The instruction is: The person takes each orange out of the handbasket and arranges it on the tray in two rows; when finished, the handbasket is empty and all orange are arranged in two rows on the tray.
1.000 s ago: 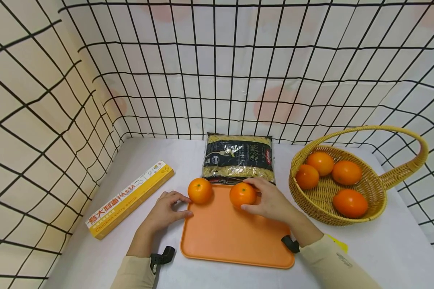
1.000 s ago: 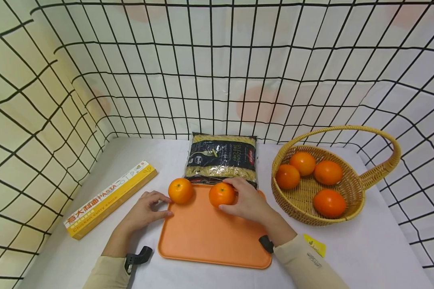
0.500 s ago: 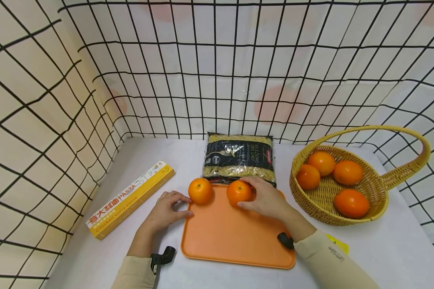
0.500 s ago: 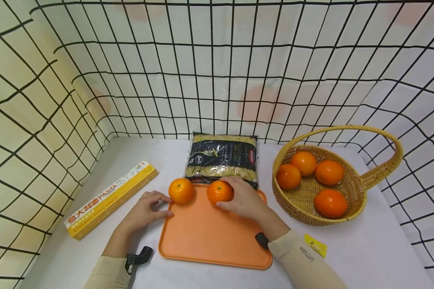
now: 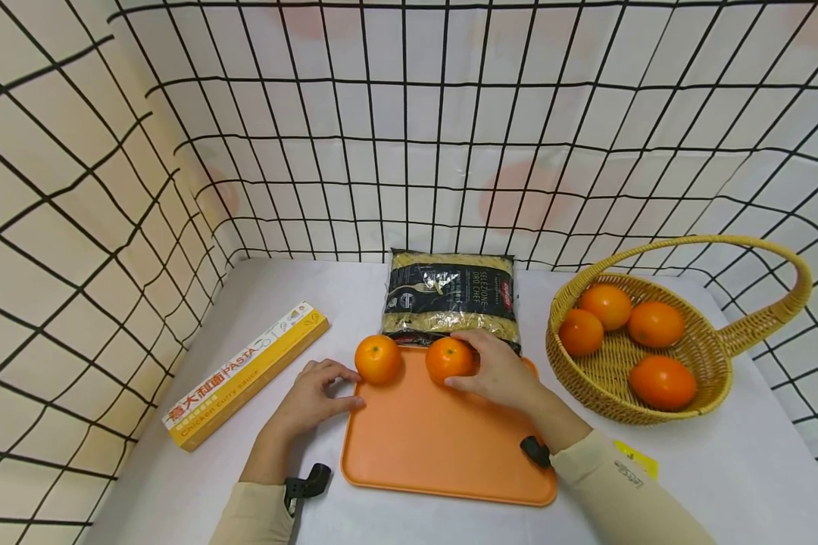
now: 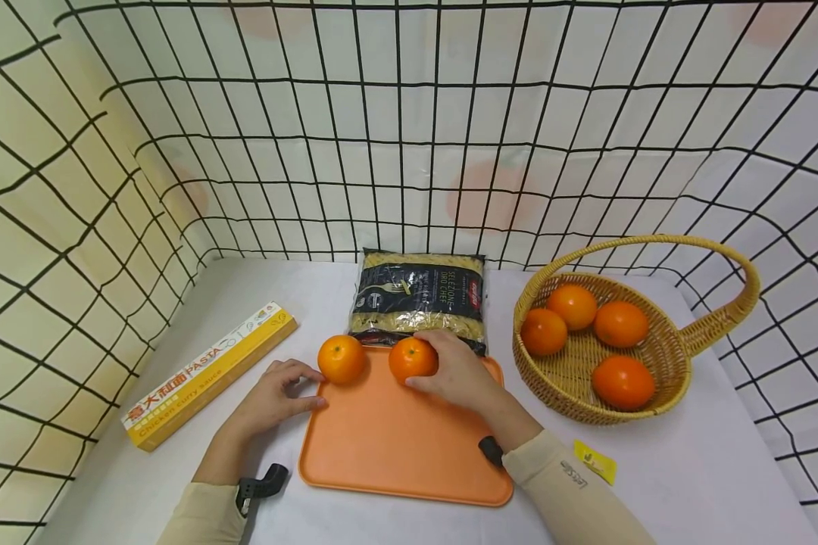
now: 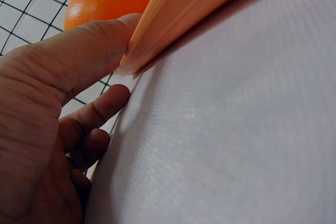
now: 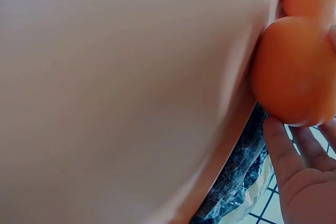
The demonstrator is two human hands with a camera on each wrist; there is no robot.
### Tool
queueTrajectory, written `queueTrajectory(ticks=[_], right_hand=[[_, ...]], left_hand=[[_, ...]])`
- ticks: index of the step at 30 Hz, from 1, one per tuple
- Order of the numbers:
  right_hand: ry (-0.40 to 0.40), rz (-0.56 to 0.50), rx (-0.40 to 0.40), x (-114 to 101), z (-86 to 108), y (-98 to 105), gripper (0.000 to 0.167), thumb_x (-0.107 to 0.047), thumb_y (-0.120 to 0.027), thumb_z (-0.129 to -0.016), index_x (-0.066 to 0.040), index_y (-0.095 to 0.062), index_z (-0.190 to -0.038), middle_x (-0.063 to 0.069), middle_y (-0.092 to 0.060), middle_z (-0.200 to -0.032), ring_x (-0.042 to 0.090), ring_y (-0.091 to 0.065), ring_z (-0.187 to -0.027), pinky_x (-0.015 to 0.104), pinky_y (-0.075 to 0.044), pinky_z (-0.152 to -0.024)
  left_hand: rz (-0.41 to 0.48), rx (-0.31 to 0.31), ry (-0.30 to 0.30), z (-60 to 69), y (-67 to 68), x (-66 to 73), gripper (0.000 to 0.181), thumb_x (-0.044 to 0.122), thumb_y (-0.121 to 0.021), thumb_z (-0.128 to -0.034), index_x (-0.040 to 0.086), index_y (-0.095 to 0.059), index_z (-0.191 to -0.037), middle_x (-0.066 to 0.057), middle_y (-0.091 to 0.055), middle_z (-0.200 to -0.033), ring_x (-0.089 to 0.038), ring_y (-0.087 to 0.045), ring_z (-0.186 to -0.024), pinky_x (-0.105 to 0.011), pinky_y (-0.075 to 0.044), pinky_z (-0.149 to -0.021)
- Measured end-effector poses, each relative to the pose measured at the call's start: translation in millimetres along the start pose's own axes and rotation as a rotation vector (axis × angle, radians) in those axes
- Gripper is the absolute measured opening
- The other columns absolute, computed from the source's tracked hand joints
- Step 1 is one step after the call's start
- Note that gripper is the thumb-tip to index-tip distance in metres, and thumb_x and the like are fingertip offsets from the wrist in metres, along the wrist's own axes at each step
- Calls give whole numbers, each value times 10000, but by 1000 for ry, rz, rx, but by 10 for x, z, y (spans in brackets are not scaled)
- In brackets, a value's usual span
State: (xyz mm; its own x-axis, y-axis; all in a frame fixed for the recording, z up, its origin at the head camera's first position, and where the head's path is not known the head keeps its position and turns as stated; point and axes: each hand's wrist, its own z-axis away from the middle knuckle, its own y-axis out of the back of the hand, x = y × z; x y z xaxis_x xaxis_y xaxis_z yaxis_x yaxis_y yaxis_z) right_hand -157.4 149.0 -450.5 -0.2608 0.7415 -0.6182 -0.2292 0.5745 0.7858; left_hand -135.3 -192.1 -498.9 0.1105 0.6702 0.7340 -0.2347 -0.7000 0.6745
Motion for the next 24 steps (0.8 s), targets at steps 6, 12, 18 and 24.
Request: queueTrajectory(ticks=[6,12,18,24], right_hand=[[0,-5,3,-12,2,-11,783,-384,-872,-802,-132,-522,-1456,112,-524,-1475,337,-590,-1257,553,-502,-1024],[14,-3,7,-19,5,-15,792,-372,-874,-800,-129,-515,-1463,108,-528,-1461,332,-589,-1253,555,-504,-1023],[16,6,10,-43,20,-1,799,-374,-873,-800,-130,-512,-1469,107,-522,-1475,339,-577,-1277,561,-493,-1037],[-15,-10,33,-60,59,80,814,-408,-871,-798,-174,-499,-1484,120,-530,-1458,325,-590,-1251,583,-480,-1036]], left_hand=[[-1,-1,-1,-4,1,-1,315,440,-879,-777,370,-728,-1044,111,-677,-1151,-183,-509,-1129,-439,-429,-1012],[3,-3,5,-7,1,-10,318,443,-881,-773,368,-730,-1043,106,-678,-1155,-191,-507,-1139,-453,-428,-1024],[-2,0,7,-7,0,-10,316,444,-882,-770,371,-733,-1040,109,-683,-1160,-187,-502,-1128,-444,-432,-1010],[1,0,0,-11,0,-11,308,432,-882,-774,375,-729,-1036,107,-682,-1158,-196,-509,-1145,-462,-422,-1032]])
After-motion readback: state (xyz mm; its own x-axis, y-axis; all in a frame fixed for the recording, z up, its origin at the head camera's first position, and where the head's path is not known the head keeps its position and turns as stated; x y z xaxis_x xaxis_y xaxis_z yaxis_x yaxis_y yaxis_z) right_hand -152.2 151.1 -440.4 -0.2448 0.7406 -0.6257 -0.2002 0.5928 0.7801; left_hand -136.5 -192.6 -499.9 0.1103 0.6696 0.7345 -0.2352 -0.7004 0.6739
